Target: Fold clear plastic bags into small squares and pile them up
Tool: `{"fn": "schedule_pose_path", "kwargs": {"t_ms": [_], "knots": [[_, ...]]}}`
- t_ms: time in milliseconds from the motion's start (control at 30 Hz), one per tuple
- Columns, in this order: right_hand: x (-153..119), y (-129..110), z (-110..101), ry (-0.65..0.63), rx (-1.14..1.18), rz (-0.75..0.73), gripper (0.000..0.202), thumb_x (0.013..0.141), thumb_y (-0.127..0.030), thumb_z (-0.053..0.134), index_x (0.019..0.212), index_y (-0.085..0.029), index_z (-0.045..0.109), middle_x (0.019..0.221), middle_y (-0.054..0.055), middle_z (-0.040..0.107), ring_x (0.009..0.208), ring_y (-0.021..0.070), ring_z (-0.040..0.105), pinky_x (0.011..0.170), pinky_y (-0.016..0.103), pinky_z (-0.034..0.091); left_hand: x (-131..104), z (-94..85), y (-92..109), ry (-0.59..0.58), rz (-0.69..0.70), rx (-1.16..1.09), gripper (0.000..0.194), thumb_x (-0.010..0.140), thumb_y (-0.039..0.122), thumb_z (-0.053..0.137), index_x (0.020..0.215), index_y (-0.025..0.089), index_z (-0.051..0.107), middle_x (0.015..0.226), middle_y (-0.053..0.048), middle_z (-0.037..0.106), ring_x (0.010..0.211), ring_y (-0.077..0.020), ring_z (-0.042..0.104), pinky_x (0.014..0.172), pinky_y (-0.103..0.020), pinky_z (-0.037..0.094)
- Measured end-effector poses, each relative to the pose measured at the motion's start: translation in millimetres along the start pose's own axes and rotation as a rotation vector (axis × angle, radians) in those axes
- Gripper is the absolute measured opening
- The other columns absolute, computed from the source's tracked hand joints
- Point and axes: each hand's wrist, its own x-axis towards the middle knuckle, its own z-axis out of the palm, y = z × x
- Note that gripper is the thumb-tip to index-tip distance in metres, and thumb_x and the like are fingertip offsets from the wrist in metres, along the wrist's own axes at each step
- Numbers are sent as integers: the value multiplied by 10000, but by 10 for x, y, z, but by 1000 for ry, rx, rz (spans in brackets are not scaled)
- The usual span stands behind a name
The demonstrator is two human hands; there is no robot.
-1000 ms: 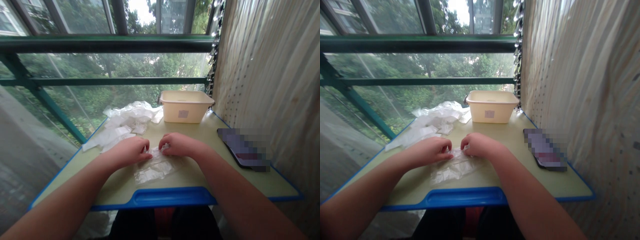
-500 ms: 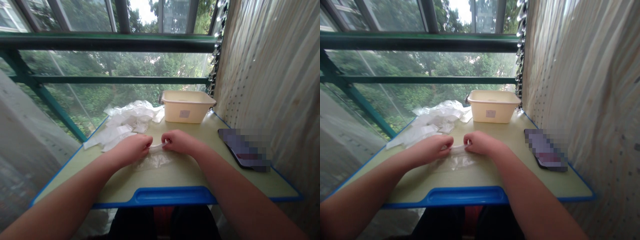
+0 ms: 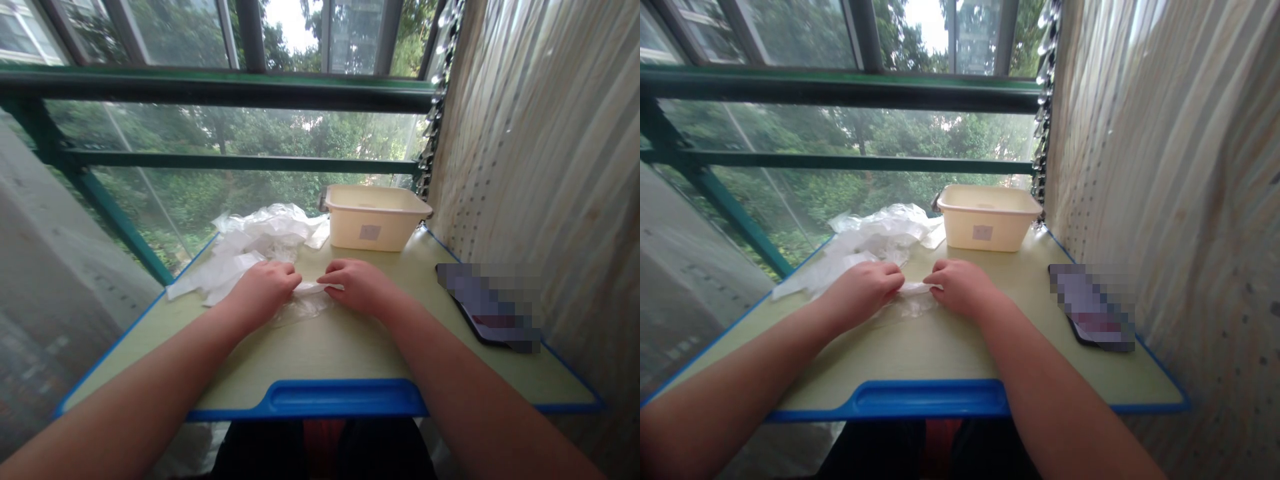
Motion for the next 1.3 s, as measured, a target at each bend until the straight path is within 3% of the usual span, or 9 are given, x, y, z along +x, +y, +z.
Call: {"fn": "schedule_pose_path", "kwargs": {"t_ms": [300,533,733,867,1067,1300], "knots": [[34,32,8,-101,48,39,265,781,-160,495,901,-259,709,1004,2,665,898,157,601,770,230,411,-106,-42,210,-46,-91,-78,120,773,138,472,751,182,582,797,-54,587,718,-193,550,571,-280,379],[48,100,83,-85,60,43,283,775,-151,490,920,-259,707,1045,12,657,971,175,580,838,242,413,-344,-101,382,-9,-213,-278,247,818,140,427,956,214,618,903,-52,634,848,-186,577,735,-285,431],[62,132,144,-75,82,102,291,792,-171,478,969,-248,696,1111,61,621,1015,213,560,871,278,404,-421,-115,523,-52,-179,-145,332,811,117,447,1122,172,550,868,-82,662,805,-226,606,714,-344,463],[61,157,162,-73,96,136,299,776,-139,496,968,-251,696,1156,68,590,1028,218,550,875,279,401,-451,-95,544,-48,-199,-123,277,809,113,448,1041,161,590,876,-86,665,819,-231,613,722,-346,472],[80,167,159,-55,127,98,274,790,-150,497,960,-221,699,1008,52,660,905,183,595,806,238,416,-539,-18,434,83,-398,-229,242,848,209,413,965,184,624,909,-68,674,808,-205,628,720,-303,479],[79,179,157,-52,103,38,264,796,-147,492,947,-201,702,982,53,671,902,172,593,805,233,405,-561,-30,444,172,-475,-331,274,838,216,416,1012,151,616,982,-77,663,858,-192,617,805,-287,454]]}}
